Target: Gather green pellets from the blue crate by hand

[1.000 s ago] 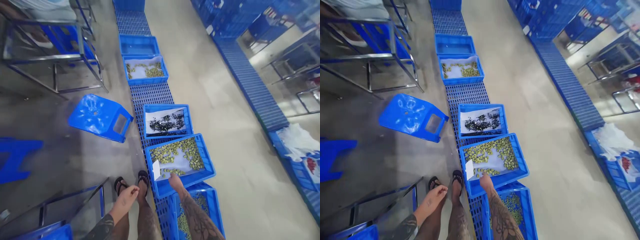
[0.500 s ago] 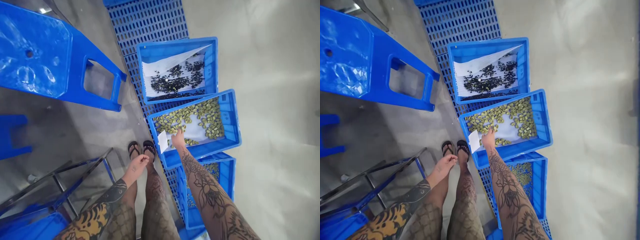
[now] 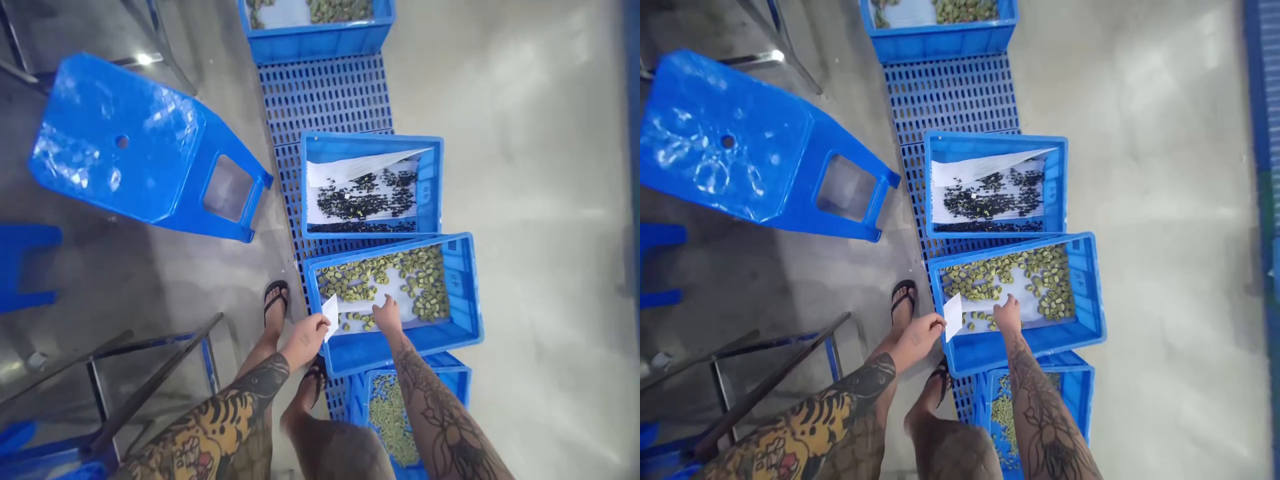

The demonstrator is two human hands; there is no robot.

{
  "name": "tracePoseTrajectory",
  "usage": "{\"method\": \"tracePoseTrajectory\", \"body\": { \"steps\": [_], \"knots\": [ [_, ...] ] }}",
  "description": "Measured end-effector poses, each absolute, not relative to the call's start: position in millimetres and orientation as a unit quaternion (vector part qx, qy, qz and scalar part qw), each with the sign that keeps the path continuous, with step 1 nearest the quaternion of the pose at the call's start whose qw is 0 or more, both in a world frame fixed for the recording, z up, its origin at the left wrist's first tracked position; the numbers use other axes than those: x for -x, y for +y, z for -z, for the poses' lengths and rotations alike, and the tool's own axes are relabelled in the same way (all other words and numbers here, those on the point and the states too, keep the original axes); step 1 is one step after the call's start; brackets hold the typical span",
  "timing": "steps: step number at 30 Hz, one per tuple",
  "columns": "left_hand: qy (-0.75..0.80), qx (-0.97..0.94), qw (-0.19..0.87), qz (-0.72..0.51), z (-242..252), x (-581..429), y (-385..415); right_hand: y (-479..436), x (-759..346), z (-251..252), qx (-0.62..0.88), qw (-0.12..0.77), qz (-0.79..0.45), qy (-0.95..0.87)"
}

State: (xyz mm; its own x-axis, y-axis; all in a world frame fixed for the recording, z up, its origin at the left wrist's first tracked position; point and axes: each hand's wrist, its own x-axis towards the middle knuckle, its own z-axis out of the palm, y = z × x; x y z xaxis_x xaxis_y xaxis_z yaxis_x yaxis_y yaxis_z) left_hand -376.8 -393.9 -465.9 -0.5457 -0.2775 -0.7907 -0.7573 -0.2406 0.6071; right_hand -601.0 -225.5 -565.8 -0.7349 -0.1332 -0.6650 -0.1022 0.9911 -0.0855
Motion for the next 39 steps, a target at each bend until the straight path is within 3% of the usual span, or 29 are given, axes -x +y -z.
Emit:
{"method": "tracePoseTrajectory", "body": {
  "steps": [5, 9, 16, 18, 22, 25, 32, 39],
  "knots": [
    [0.586, 0.432, 0.151, -0.668, 489, 421, -367, -286, 672, 618, 0.136, 0.312, 0.081, 0.937],
    [0.591, 0.447, 0.138, -0.657, 521, 441, -354, -298, 668, 655, 0.148, 0.262, 0.124, 0.945],
    [0.65, 0.545, 0.091, -0.522, 584, 473, -354, -233, 615, 645, 0.352, 0.32, 0.209, 0.855],
    [0.669, 0.568, 0.077, -0.473, 597, 483, -357, -208, 656, 634, 0.332, 0.302, 0.217, 0.867],
    [0.69, 0.585, 0.086, -0.418, 618, 499, -361, -170, 779, 628, 0.171, 0.16, 0.189, 0.954],
    [0.694, 0.584, 0.115, -0.405, 627, 504, -354, -163, 813, 643, 0.127, 0.171, 0.172, 0.962],
    [0.699, 0.56, 0.111, -0.431, 633, 507, -321, -190, 652, 660, 0.213, 0.259, 0.214, 0.918],
    [0.628, 0.596, 0.004, -0.501, 655, 503, -296, -218, 548, 665, 0.068, 0.289, 0.34, 0.892]
  ]
}}
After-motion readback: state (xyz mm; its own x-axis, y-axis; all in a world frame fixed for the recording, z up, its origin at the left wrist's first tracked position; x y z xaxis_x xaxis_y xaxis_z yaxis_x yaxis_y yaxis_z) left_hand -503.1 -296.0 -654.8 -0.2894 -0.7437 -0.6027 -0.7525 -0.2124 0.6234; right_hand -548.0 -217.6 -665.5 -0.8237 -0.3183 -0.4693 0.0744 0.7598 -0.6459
